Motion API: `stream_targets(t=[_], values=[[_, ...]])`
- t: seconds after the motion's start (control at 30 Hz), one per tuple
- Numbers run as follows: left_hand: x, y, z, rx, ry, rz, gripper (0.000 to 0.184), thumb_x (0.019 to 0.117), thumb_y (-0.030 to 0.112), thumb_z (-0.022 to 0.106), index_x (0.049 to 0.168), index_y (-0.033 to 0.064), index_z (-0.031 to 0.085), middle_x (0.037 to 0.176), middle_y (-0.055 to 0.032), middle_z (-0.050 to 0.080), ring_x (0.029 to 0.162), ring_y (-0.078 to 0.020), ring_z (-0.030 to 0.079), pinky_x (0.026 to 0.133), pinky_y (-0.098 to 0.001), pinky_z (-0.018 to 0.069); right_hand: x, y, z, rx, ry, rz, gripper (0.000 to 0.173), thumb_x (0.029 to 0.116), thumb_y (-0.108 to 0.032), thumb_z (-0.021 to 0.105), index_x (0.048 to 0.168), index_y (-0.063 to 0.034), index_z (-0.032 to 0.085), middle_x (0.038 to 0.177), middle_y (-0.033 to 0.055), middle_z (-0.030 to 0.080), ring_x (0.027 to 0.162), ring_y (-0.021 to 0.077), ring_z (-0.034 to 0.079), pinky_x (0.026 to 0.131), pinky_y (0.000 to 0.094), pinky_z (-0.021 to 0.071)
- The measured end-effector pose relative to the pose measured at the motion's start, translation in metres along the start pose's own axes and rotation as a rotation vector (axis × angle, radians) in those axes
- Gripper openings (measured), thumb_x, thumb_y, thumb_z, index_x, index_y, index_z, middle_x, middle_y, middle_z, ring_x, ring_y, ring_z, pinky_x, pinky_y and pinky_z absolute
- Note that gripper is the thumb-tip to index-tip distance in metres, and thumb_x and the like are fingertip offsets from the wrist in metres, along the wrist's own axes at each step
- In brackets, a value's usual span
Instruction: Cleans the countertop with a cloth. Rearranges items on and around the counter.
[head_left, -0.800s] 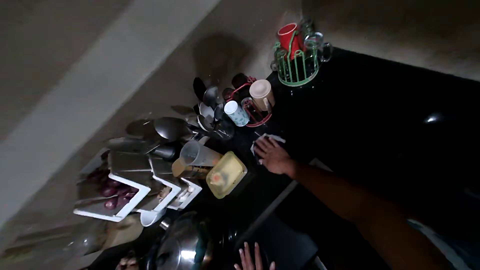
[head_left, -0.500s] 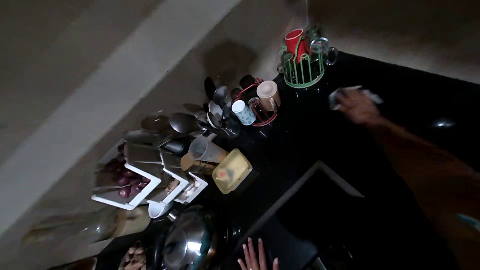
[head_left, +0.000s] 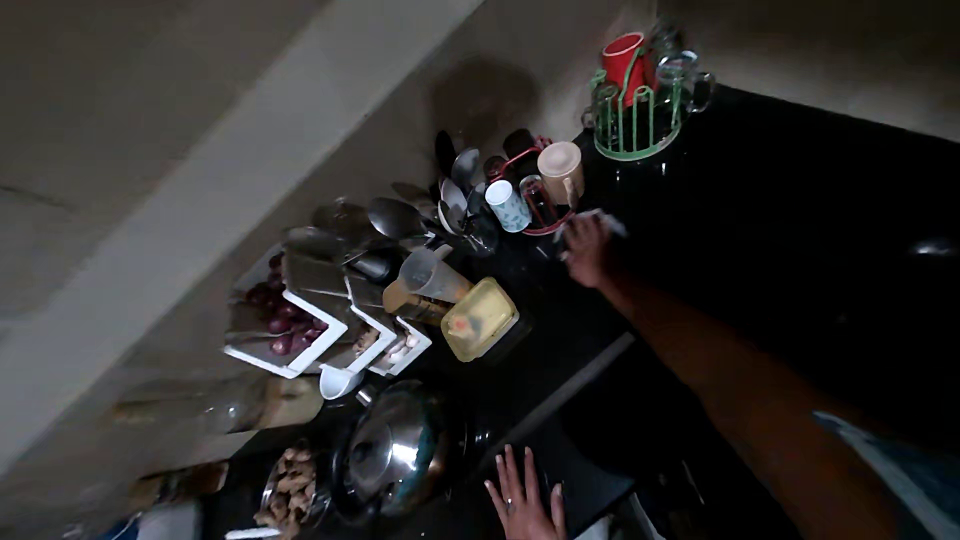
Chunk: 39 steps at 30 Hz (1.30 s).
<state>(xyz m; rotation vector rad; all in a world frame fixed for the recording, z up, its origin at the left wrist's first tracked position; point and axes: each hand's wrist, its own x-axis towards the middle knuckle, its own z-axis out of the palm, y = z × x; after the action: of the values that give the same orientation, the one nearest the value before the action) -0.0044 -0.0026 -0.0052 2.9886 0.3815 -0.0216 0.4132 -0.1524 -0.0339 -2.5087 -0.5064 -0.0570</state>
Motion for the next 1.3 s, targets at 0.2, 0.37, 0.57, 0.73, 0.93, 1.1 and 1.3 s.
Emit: stream_targets(t=[0.2, 0.37, 0.57, 0.73, 0.93, 1.1, 1.3], values=[[0.0, 0.001, -0.002, 0.012, -0.022, -0.005, 0.073, 0.1034, 0.054, 0.034, 0.151, 0.0011, 0.049, 0.16, -0.0307, 0.034, 0.151, -0.0519, 0.025, 0.12, -0.0743, 0.007, -0.091, -0.02, -0.037, 0.062, -0.494, -0.26, 0.058, 0.1116, -0.037, 0.034, 0.165, -0.0174, 0.027, 0.174, 0.0092, 0.013, 0.161, 0.0285, 0.003, 0.128, 0.0586, -0.004], [0.003, 0.008, -0.005, -0.011, -0.06, -0.006, 0.073, 0.104, 0.051, 0.036, 0.153, -0.003, 0.044, 0.16, -0.0348, 0.03, 0.151, -0.0554, 0.021, 0.121, -0.0727, 0.0058, -0.107, 0.172, -0.127, -0.127, 0.063, -0.059, 0.049, 0.1043, -0.033, 0.055, 0.151, -0.0193, 0.053, 0.157, 0.0128, 0.048, 0.147, 0.036, 0.041, 0.119, 0.0631, 0.0313], [0.003, 0.003, 0.003, -0.002, -0.004, 0.019, 0.071, 0.1001, 0.045, 0.041, 0.148, -0.0074, 0.048, 0.157, -0.0383, 0.033, 0.147, -0.0595, 0.026, 0.118, -0.0738, 0.0094, -0.126, 0.316, -0.217, -0.184, 0.129, 0.761, 0.065, 0.1103, -0.047, 0.035, 0.166, -0.0144, 0.024, 0.172, 0.0216, 0.012, 0.159, 0.0451, 0.002, 0.121, 0.0728, -0.0031], [0.0, 0.004, 0.004, 0.06, -0.032, 0.013, 0.07, 0.1049, 0.047, 0.035, 0.152, -0.0032, 0.044, 0.16, -0.0343, 0.031, 0.151, -0.0537, 0.023, 0.121, -0.0709, 0.0077, -0.111, 0.194, -0.18, -0.211, 0.166, 0.46, 0.059, 0.105, -0.031, 0.055, 0.155, -0.0019, 0.042, 0.159, 0.0322, 0.035, 0.15, 0.0516, 0.029, 0.119, 0.071, 0.0205], [-0.001, -0.001, 0.009, -0.001, 0.067, 0.083, 0.072, 0.1007, 0.046, 0.04, 0.148, -0.0075, 0.048, 0.156, -0.0392, 0.032, 0.146, -0.0603, 0.026, 0.117, -0.0756, 0.0113, -0.218, -0.004, -0.047, 0.115, -0.18, -0.257, 0.056, 0.1041, -0.033, 0.055, 0.156, -0.0134, 0.047, 0.165, 0.0165, 0.036, 0.157, 0.0354, 0.024, 0.126, 0.0635, 0.0119], [-0.003, 0.0, 0.002, 0.034, -0.019, 0.029, 0.071, 0.1052, 0.05, 0.032, 0.152, -0.0013, 0.046, 0.161, -0.0331, 0.03, 0.152, -0.0526, 0.022, 0.122, -0.0699, 0.0059, -0.284, -0.005, -0.088, 0.138, -0.522, -0.288, 0.059, 0.1072, -0.031, 0.053, 0.162, -0.0179, 0.036, 0.171, 0.0141, 0.022, 0.16, 0.0343, 0.01, 0.126, 0.0637, 0.0015], [-0.005, -0.009, 0.015, -0.008, 0.061, 0.072, 0.075, 0.1017, 0.052, 0.037, 0.151, -0.0039, 0.046, 0.159, -0.0362, 0.03, 0.149, -0.057, 0.023, 0.118, -0.0741, 0.0094, -0.232, 0.179, -0.152, -0.173, 0.036, 0.377, 0.056, 0.1091, -0.043, 0.042, 0.161, -0.0215, 0.038, 0.169, 0.0143, 0.029, 0.158, 0.038, 0.018, 0.124, 0.0677, 0.0096]])
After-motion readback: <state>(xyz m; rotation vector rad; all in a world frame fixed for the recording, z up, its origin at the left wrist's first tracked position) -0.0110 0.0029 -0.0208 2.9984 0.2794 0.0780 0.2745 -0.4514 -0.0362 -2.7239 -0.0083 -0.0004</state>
